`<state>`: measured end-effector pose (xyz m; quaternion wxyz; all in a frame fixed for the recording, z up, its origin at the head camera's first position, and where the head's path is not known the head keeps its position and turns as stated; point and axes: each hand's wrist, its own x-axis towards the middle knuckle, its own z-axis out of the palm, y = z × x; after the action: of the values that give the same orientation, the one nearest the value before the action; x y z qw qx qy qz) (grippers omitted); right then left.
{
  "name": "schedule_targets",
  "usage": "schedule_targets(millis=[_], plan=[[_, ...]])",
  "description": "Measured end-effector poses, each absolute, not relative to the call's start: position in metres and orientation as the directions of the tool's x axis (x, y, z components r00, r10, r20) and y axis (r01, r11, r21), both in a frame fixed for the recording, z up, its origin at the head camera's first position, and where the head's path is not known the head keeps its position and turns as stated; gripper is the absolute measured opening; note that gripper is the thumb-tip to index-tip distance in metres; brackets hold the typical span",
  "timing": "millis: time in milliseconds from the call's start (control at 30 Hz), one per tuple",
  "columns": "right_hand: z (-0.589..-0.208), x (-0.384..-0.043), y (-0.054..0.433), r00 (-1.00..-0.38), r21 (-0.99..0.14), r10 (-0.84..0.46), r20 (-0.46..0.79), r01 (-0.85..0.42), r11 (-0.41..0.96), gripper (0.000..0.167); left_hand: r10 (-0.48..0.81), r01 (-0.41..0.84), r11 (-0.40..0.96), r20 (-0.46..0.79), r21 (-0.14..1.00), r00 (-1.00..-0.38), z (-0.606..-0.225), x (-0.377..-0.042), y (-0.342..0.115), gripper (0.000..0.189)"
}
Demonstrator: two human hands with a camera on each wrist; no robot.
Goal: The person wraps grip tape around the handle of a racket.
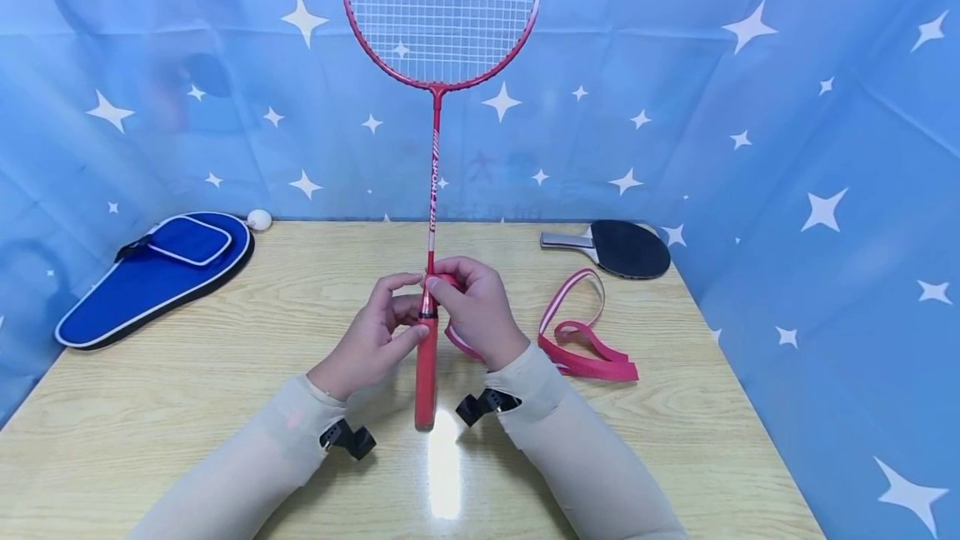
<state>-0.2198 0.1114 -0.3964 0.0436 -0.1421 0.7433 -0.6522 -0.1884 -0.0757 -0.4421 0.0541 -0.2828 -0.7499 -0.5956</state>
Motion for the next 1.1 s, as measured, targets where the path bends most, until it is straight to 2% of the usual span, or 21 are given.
schedule_targets(millis=[300,767,1100], plan=[[-0.3950,-0.2144,0.1117,-0.951,-0.976,-0.261,0.166,-0.196,0.096,0.019,0.346,0.495,0.131,0.428,0.859,-0.834,-0.4399,-0.1819,-0.0750,0.063],[-0.3923,-0.2131,0.1158,-0.938,-0.974,-0.287,0.192,-0.218,0.062,0.025,0.320,0.480,0.121,0.424,0.869,-0.847,-0.4378,-0.1786,-0.0753,0.060],[-0.3913,-0.2113,0.1140,-0.935,-0.967,-0.287,0.209,-0.242,0.086,0.022,0.339,0.526,0.072,0.475,0.847,-0.812,-0.4410,-0.1790,-0.0728,0.062]])
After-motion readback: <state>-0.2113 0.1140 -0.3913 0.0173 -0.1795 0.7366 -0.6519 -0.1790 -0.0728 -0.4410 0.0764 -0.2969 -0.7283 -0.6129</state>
